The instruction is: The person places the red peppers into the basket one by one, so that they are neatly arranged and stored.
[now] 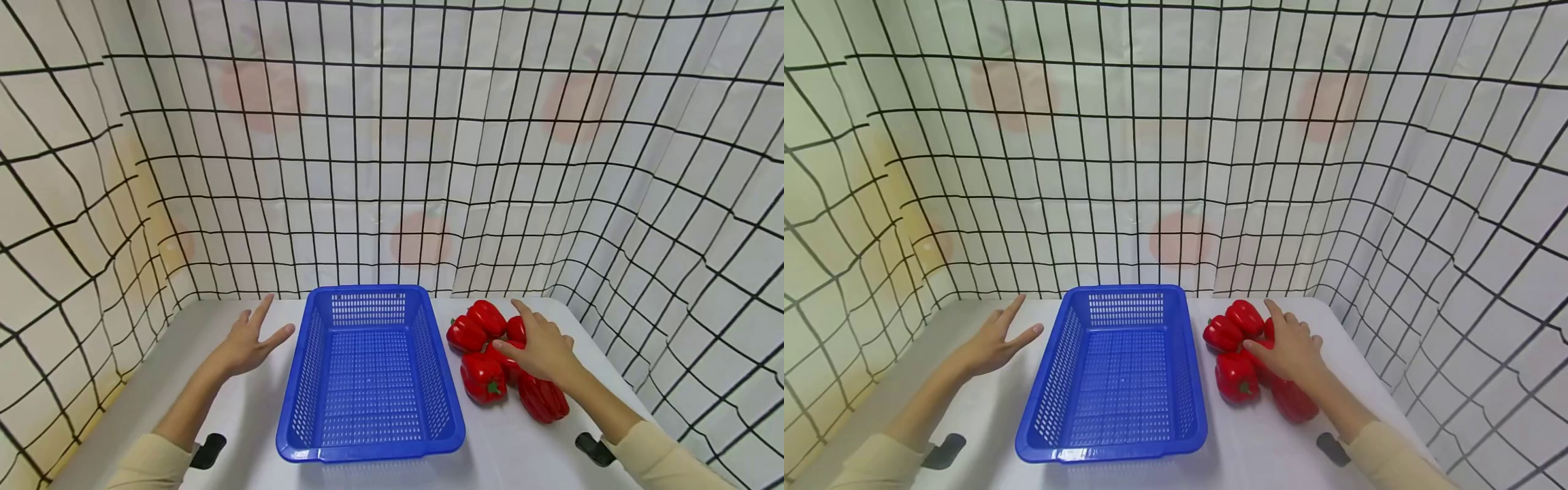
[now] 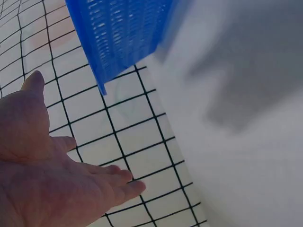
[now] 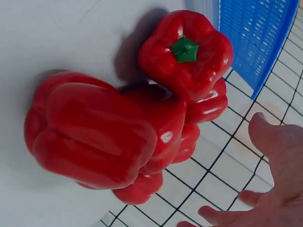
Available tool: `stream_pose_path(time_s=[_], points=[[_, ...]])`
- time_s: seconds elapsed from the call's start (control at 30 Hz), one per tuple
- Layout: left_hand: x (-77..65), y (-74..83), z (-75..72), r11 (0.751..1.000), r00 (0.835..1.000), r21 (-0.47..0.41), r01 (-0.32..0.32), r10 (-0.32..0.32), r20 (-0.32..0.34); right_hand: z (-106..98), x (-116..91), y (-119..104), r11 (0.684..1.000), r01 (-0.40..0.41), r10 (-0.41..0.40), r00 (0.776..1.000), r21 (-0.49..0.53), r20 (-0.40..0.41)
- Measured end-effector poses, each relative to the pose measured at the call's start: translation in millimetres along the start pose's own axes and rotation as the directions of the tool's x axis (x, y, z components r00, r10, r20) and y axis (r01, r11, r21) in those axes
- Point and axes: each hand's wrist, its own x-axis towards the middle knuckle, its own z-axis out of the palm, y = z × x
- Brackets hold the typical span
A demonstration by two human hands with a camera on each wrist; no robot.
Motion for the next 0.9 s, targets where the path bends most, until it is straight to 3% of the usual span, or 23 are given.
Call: stream_pose_path(time_s=[0.13, 0.3, 0.4, 0.5, 0.7, 0.9], points=[[0.9, 2.9, 3.7, 0.989, 0.999, -0.151, 0.000, 0.008, 0.053, -3, -1, 10, 0.999, -0.036, 0.034, 0.998, 0.036, 0.054], [-0.2, -0.3, 9.9, 0.944, 0.990, -0.323, 0.073, -0.030, 0.139, -5, -5, 21, 0.991, -0.063, 0.049, 0.992, 0.116, 0.117], [-0.3, -3.1, 16.9, 0.899, 0.981, -0.421, 0.119, -0.041, 0.189, -6, -7, 32, 0.989, -0.084, 0.066, 0.987, 0.118, 0.145], [-1.3, -6.5, 23.0, 0.837, 0.976, -0.530, 0.135, -0.019, 0.218, -6, -7, 42, 0.989, -0.100, 0.080, 0.982, 0.107, 0.173], [-4.2, -13.7, 29.9, 0.715, 0.977, -0.692, 0.096, 0.066, 0.204, -4, -6, 59, 0.984, -0.131, 0.098, 0.965, 0.123, 0.242], [-7.1, -16.5, 37.8, 0.662, 0.973, -0.742, 0.104, 0.088, 0.215, -4, -8, 65, 0.966, -0.183, 0.121, 0.943, 0.181, 0.310]])
